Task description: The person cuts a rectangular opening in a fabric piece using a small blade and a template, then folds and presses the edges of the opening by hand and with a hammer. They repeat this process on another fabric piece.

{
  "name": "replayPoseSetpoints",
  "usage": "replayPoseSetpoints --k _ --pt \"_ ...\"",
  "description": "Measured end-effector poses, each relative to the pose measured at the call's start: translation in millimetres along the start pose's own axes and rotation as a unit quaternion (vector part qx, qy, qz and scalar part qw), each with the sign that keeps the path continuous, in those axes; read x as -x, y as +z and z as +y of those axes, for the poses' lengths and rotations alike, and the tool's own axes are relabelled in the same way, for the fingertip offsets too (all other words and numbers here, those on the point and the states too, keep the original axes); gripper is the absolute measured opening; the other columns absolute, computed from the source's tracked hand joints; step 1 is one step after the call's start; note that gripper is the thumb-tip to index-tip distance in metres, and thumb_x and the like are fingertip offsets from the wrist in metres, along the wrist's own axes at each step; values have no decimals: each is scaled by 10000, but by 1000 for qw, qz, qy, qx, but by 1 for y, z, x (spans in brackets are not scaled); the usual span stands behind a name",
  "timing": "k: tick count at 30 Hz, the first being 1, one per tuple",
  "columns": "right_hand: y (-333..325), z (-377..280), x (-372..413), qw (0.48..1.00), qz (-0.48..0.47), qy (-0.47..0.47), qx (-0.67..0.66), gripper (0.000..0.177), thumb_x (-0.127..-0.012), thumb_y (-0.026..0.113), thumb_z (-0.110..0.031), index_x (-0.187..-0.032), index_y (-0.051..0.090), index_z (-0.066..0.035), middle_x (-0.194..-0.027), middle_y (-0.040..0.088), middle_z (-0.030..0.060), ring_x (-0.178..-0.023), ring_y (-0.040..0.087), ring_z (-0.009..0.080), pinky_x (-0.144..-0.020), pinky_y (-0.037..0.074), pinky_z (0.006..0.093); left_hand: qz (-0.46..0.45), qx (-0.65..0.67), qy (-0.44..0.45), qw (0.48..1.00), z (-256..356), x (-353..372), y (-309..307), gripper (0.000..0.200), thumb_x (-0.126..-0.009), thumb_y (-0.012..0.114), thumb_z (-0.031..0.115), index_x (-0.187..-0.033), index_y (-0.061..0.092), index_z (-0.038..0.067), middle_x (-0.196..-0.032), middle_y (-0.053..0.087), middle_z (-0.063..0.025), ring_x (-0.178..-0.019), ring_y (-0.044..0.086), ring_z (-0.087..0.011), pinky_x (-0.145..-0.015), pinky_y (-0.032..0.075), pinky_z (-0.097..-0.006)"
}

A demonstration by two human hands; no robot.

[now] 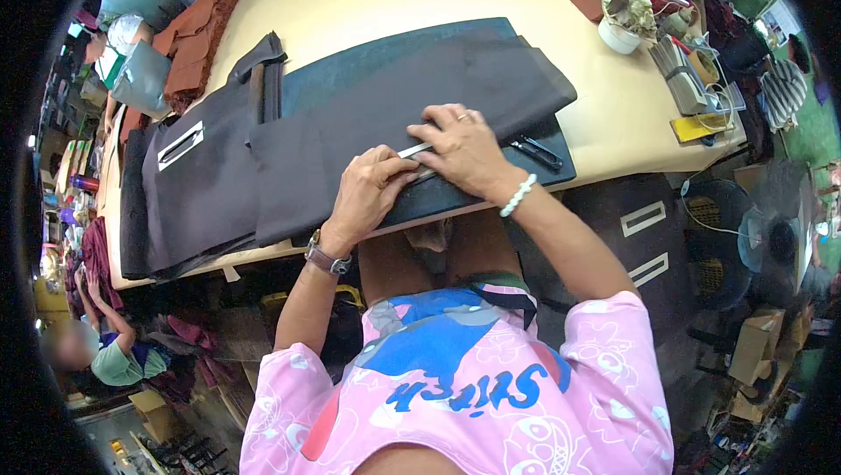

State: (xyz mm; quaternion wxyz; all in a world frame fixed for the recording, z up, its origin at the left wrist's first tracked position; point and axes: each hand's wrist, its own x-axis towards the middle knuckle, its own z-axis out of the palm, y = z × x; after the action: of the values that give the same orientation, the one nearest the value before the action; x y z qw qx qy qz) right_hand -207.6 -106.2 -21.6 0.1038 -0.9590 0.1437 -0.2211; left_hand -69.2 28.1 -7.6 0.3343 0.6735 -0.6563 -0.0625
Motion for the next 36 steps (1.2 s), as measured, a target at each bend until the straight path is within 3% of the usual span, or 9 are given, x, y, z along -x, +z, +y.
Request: replayPoseSetpoints --k 5,7,16,23,32,36 --pt "-11 6 4 999 -13 25 33 467 -793 637 -354 -1187 560 -115 -1192 494 108 -1142 447 298 -964 355 407 -29 -13 -26 999 -13 18 -26 126 -767 677 153 -830 652 46 -778 597 -78 -773 565 -262 -698 420 -375" --pt "-18 22 9 998 -2 40 57 528 -774 621 -457 -1181 571 -123 -1179 502 112 -1131 455 280 -931 373 407 -47 -1 -71 996 -12 25 -36 125 -766 676 146 -834 645 47 -777 598 -72 -790 562 -256 -717 409 -369" --pt "23 -38 -17 999 -22 -46 -3 509 -786 638 -375 -1214 525 -124 -1242 466 125 -1183 419 322 -994 329 430 -23 -18 -72 997 -14 32 -36 126 -767 678 151 -819 634 45 -778 588 -66 -795 560 -255 -710 399 -366" --pt "-9 -1 -3 997 -50 59 25 519 -795 638 -395 -1214 548 -103 -1262 468 140 -1199 410 330 -1011 325 431 5 -1 -97 995 -18 48 -47 129 -758 690 145 -807 630 41 -777 575 -70 -750 544 -244 -692 417 -358" --pt "31 -58 -30 997 -51 -51 -8 491 -795 630 -364 -1201 533 -105 -1261 459 132 -1204 405 314 -1002 317 423 57 -37 -104 992 -23 58 -39 204 -737 716 192 -794 568 62 -796 537 -62 -782 527 -259 -701 398 -375" --pt "27 -53 -28 997 -46 -54 -34 502 -788 638 -369 -1195 540 -93 -1265 464 117 -1203 406 307 -997 321 424 76 -59 -102 990 -22 61 -39 239 -718 734 215 -821 579 65 -808 532 -60 -788 523 -257 -701 395 -369"
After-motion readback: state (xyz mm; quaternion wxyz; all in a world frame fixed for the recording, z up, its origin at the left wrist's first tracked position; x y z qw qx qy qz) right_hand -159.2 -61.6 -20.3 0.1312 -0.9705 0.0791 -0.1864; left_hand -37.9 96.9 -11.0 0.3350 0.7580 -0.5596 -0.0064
